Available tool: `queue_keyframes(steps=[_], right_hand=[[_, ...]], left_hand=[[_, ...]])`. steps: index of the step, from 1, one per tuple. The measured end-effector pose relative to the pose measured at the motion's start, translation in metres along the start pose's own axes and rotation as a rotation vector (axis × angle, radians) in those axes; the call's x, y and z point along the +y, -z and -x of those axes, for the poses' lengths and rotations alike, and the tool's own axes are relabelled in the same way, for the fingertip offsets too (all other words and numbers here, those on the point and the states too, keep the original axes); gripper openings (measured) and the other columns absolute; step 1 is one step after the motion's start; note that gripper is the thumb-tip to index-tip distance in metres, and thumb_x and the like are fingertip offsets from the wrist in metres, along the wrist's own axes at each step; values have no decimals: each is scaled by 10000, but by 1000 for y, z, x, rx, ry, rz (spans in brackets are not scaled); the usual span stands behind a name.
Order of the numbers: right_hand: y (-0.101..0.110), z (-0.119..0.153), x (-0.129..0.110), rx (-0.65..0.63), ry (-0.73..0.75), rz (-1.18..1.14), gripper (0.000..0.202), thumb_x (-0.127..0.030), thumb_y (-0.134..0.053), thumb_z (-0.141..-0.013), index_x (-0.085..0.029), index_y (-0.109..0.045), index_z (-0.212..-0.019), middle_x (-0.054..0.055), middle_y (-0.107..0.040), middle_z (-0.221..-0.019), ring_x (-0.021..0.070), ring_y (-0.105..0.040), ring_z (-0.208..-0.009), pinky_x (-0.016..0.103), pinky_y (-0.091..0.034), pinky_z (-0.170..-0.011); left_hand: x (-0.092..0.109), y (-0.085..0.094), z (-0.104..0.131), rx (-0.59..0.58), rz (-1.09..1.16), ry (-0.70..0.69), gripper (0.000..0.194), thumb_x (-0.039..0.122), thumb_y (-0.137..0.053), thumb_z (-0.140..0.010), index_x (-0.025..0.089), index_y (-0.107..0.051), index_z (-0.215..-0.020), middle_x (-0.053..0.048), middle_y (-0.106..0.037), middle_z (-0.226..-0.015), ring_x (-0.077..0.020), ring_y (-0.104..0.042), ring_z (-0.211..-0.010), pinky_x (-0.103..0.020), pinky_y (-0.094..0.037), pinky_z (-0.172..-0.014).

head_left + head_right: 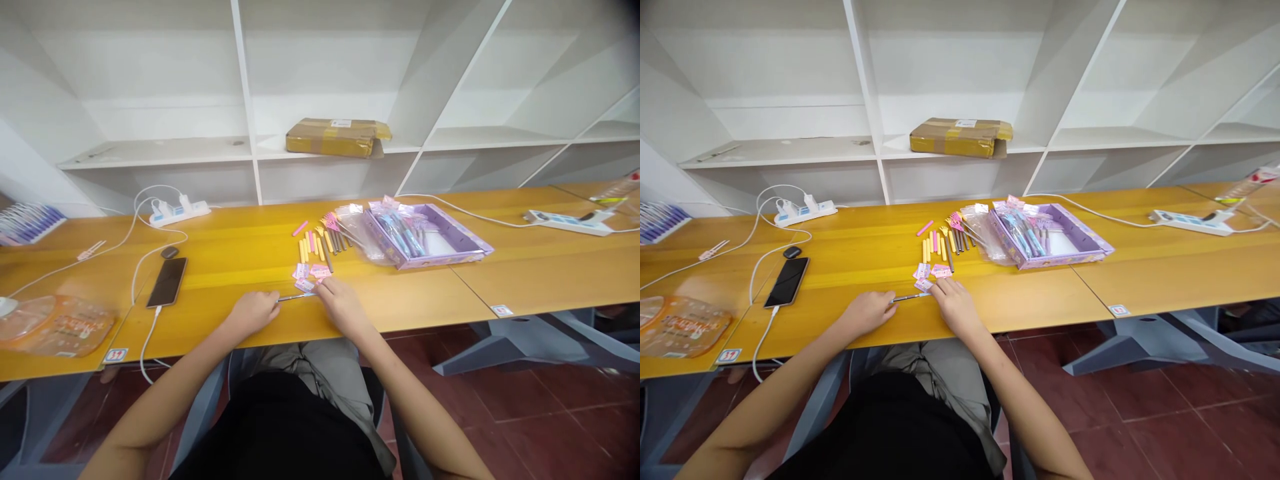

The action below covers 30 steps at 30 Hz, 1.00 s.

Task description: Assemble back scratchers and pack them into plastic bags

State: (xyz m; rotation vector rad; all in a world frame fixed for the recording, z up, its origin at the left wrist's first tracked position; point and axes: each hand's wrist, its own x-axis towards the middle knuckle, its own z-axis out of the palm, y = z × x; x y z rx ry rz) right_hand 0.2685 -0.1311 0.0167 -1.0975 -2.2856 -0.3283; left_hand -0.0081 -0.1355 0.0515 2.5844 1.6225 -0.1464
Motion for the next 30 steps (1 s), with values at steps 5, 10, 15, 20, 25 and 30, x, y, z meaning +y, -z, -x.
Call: queue_keyframes(steps=[5,10,15,20,25,30], right_hand=[[36,25,66,223,-27,78,256,-105,-489,-1106,-205,-724,-1109,96,-726,-962,243,-651,-922,350,-527,-831],[92,89,161,504,-168,345,148,-166,-629,-1049,-248,-737,-990,83,-787,-950,232,-739,-922,349,-583,-872],[114,127,180,488,-224,378,116,-208,-652,-1022,-249,-718,-936,87,-814,-927,233,-784,-895,347,-618,-874],[121,138,170,356,-487,313,182,-339,-551,-1063,-296,-710,-986,148,-797,-1016,313,-769,-1008,424,-597,-877],[120,154,180,115,-521,81,232,-448,-538,-1042,-294,-704,-989,142,-767,-1025,331,-751,-943,459,-583,-829],[108,162,180,88,-439,14,283,-474,-550,-1072,-278,-754,-1064,120,-768,-1064,313,-752,-994,450,-590,-891]], left_hand=[[-55,26,15,26,-150,141,335,232,-458,-1052,176,-784,-1101,-201,-815,-928,-378,-800,-868,-404,-536,-727],[-146,53,57,210,-302,240,242,189,-528,-957,187,-757,-878,-181,-783,-826,-356,-765,-777,-361,-451,-640],[-166,55,79,292,-303,132,185,176,-533,-939,205,-683,-835,-123,-748,-780,-289,-722,-743,-335,-426,-623],[-141,47,78,456,-112,-78,253,383,-500,-1049,219,-687,-998,-118,-781,-1007,-272,-755,-932,-355,-570,-798],[-135,44,83,507,-7,-162,375,456,-424,-1117,219,-711,-1074,-123,-754,-1027,-284,-731,-977,-425,-602,-922],[-140,41,88,500,-21,-182,401,448,-409,-1144,220,-738,-1137,-117,-743,-990,-285,-699,-943,-424,-584,-890]])
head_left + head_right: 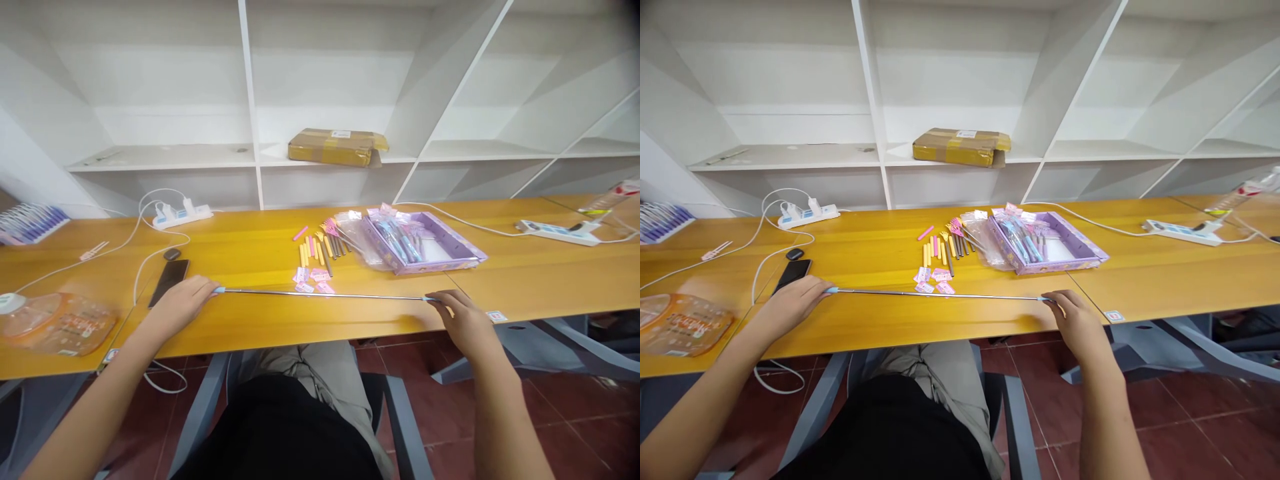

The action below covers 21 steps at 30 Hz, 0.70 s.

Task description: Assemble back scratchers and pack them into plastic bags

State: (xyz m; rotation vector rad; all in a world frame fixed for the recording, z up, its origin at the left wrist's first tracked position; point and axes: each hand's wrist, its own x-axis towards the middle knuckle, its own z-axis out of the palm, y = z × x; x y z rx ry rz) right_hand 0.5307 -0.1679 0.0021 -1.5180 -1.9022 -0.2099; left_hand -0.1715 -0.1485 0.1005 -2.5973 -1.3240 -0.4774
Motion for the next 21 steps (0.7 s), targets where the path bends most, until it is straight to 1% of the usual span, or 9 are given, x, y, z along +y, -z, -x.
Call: queue_keyframes(steps=[3,5,9,12,14,18,20,21], right_hand=[[-7,1,-2,10,21,-2,285,-453,-541,-1092,-274,-763,-1088,123,-770,-1082,310,-751,-1009,453,-592,-904],[-12,2,-1,27,21,2,275,-444,-547,-1091,-270,-759,-1082,122,-771,-1074,309,-749,-1010,456,-596,-912],[-26,7,1,35,-6,21,268,-420,-534,-1076,-262,-750,-1073,128,-773,-1067,319,-738,-1019,478,-601,-936],[-36,15,-1,4,-22,31,264,-390,-522,-1056,-257,-747,-1094,137,-770,-1084,329,-732,-1021,496,-610,-933],[-41,19,-2,8,-33,26,277,-360,-500,-1060,-250,-750,-1105,144,-770,-1089,327,-733,-1021,497,-618,-937],[-45,16,-5,109,-71,45,284,-355,-509,-1077,-237,-768,-1095,155,-776,-1098,329,-738,-1020,506,-623,-953],[-47,6,-13,169,-72,43,277,-348,-526,-1084,-232,-778,-1098,152,-784,-1102,324,-742,-1021,504,-625,-957],[-50,-1,-22,185,-54,30,273,-331,-529,-1087,-232,-783,-1107,148,-789,-1108,317,-744,-1025,495,-627,-960]], left_hand=[[-3,-2,3,-11,-10,-8,379,416,-430,-1140,215,-748,-1183,-123,-750,-1017,-286,-703,-961,-414,-579,-890],[-4,-7,4,-41,-17,-14,385,403,-426,-1140,210,-753,-1199,-128,-763,-1036,-283,-713,-971,-407,-584,-890],[-4,-21,11,-105,-22,-31,426,416,-403,-1147,199,-760,-1231,-139,-794,-1122,-278,-742,-1002,-402,-607,-899],[-3,-33,18,-117,5,-8,448,439,-389,-1148,208,-768,-1212,-133,-802,-1135,-262,-756,-998,-385,-622,-900],[-3,-38,22,-116,23,12,449,441,-386,-1150,212,-765,-1221,-127,-803,-1122,-258,-759,-999,-387,-628,-906],[1,-46,24,-77,47,-1,432,412,-389,-1160,194,-748,-1261,-136,-795,-1124,-274,-757,-1031,-432,-630,-938],[9,-52,19,-64,79,-27,429,406,-383,-1164,192,-741,-1267,-135,-790,-1119,-273,-756,-1019,-434,-631,-926],[16,-55,14,-66,101,-38,426,407,-384,-1165,196,-737,-1273,-130,-788,-1115,-267,-755,-1006,-426,-632,-913]])
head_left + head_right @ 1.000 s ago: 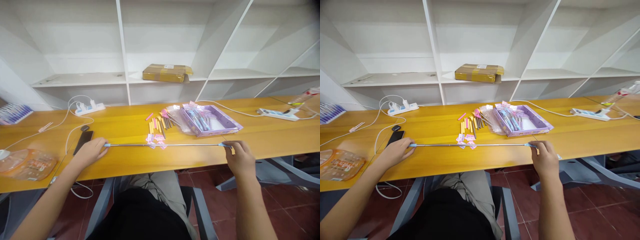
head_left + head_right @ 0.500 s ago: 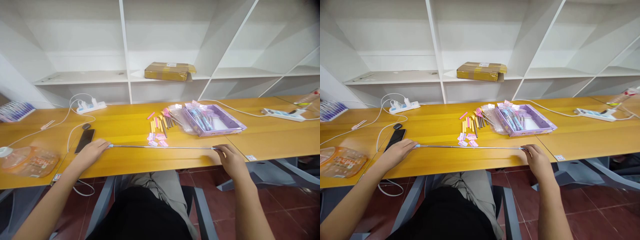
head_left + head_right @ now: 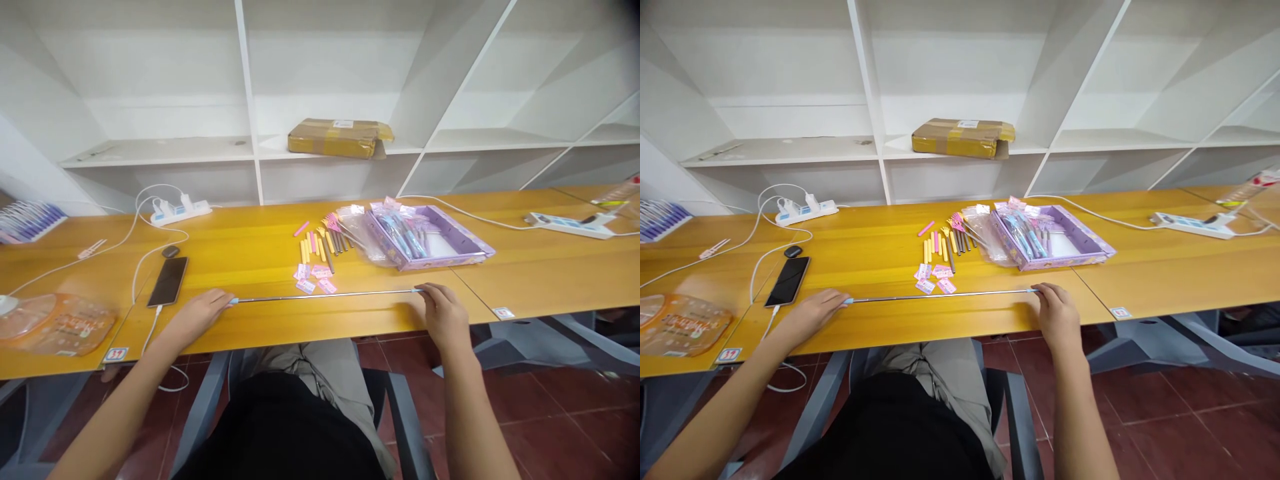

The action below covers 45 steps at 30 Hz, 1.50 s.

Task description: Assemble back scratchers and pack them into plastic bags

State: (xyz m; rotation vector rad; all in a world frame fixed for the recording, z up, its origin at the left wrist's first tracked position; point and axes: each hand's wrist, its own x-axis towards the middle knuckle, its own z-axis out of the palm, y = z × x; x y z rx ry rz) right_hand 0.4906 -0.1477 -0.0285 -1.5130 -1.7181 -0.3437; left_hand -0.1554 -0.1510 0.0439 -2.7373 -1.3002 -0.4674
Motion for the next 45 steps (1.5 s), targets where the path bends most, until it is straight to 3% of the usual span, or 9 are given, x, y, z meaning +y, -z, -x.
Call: queue_keyframes(steps=[3,9,13,18,24,28,33,37,45], right_hand=[[-17,-21,-49,-26,130,-77,288,-236,-516,-1091,-232,-794,-1169,142,-799,-1155,292,-741,-1049,462,-627,-962],[-64,-44,-187,-177,351,-220,398,-102,-482,-1084,-214,-755,-1352,154,-781,-1265,296,-683,-1088,457,-594,-965],[-83,-60,-216,-261,344,-207,356,-125,-544,-1078,-203,-739,-1366,158,-772,-1273,304,-660,-1111,457,-566,-987],[-101,-120,-194,-378,374,-325,221,-177,-578,-1086,-218,-783,-1160,106,-781,-1121,257,-689,-1053,385,-549,-937],[-140,-182,-140,-339,290,-359,265,-408,-596,-1102,-215,-757,-1019,99,-772,-1043,251,-675,-1022,377,-520,-970],[-156,-180,-82,-238,48,-133,345,-358,-485,-1104,-184,-766,-1004,159,-736,-1055,298,-635,-1064,423,-506,-994],[-155,-163,-32,-176,-149,117,397,-383,-615,-999,-102,-746,-1248,254,-653,-1256,388,-590,-1201,555,-459,-1090],[-155,-153,-17,-262,-285,222,501,-400,-729,-907,-24,-722,-1238,319,-645,-1237,434,-605,-1189,561,-476,-1043],[-144,-156,-19,-343,-364,259,390,-252,-571,-959,-83,-784,-1239,256,-713,-1209,339,-674,-1040,474,-520,-969]], left_hand=[[27,-13,-28,-39,57,-26,396,396,-394,-1168,212,-731,-1263,-107,-775,-1072,-233,-747,-940,-374,-618,-876],[76,-33,-99,-79,94,-20,403,348,-349,-1177,171,-711,-1164,-118,-722,-1000,-230,-704,-888,-353,-575,-848],[71,-35,-125,-97,130,26,368,348,-386,-1165,181,-714,-1155,-118,-721,-1018,-239,-711,-930,-358,-570,-887],[55,-38,-154,-78,240,100,341,362,-418,-1151,201,-719,-1147,-104,-744,-1061,-247,-713,-998,-369,-553,-933],[36,-67,-176,84,433,286,261,239,-476,-1070,196,-725,-1139,-80,-747,-1048,-217,-692,-950,-336,-528,-910],[17,-81,-170,157,558,414,275,275,-476,-1067,188,-731,-1121,-70,-761,-1052,-206,-683,-961,-317,-516,-903],[10,-89,-170,165,723,540,303,346,-494,-1066,193,-734,-1167,-21,-726,-913,-162,-617,-780,-269,-474,-740],[13,-92,-173,165,774,523,296,356,-512,-1055,198,-737,-1164,-19,-712,-891,-153,-580,-740,-267,-447,-702],[17,-92,-173,170,770,485,234,367,-537,-1045,227,-717,-1097,-12,-714,-873,-167,-592,-738,-300,-459,-741]])
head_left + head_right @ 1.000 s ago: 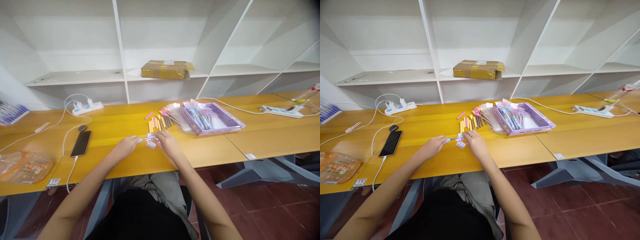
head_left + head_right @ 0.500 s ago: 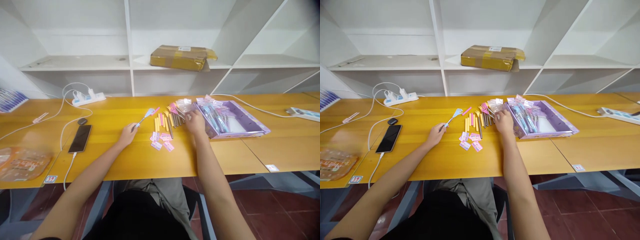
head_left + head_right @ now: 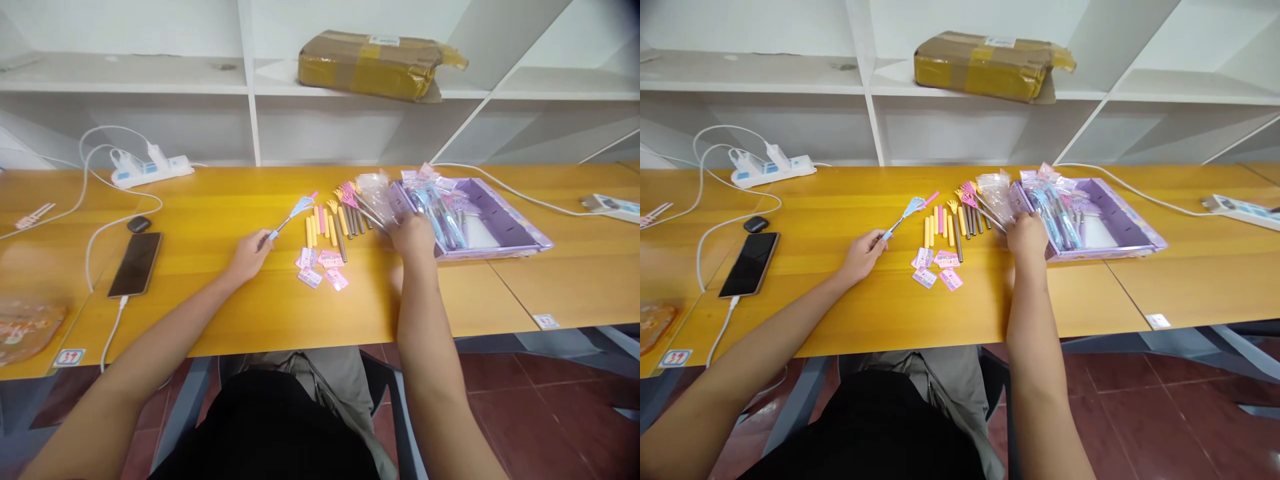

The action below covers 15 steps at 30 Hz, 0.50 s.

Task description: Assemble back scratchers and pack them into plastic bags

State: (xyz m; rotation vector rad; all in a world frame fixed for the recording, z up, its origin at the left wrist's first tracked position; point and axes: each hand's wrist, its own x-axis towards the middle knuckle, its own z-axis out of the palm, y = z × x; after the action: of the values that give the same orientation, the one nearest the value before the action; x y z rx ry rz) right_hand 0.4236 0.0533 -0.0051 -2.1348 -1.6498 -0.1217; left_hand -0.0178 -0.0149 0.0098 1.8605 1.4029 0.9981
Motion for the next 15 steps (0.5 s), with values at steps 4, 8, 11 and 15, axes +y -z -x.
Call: queue_keyframes(steps=[4,8,11,15], right_hand=[[14,0,-7,208,-45,-79,384,-180,-510,-949,-110,-810,-1177,216,-728,-1123,312,-682,-967,486,-542,-947],[27,7,-39,414,100,-280,364,-209,-502,-996,-148,-776,-1227,165,-695,-1146,236,-664,-857,458,-573,-933],[29,33,-88,375,316,-393,356,-240,-489,-1068,-188,-749,-1306,152,-682,-1176,216,-679,-858,402,-590,-871],[17,87,-155,157,798,-437,410,-192,-527,-1091,-267,-703,-1453,138,-719,-1204,245,-717,-1009,352,-594,-849]], left_hand=[[1,-4,1,14,76,20,252,317,-591,-1016,238,-630,-1253,10,-720,-874,-155,-590,-718,-294,-454,-753],[5,-9,4,11,192,37,307,310,-615,-1016,259,-557,-1313,30,-711,-866,-127,-549,-656,-265,-427,-696],[8,-14,7,-10,288,33,258,335,-643,-1015,258,-596,-1257,17,-704,-879,-118,-539,-640,-255,-409,-651],[11,-22,15,-26,449,6,323,439,-694,-1016,251,-644,-1273,-24,-727,-983,-141,-628,-758,-273,-491,-731]])
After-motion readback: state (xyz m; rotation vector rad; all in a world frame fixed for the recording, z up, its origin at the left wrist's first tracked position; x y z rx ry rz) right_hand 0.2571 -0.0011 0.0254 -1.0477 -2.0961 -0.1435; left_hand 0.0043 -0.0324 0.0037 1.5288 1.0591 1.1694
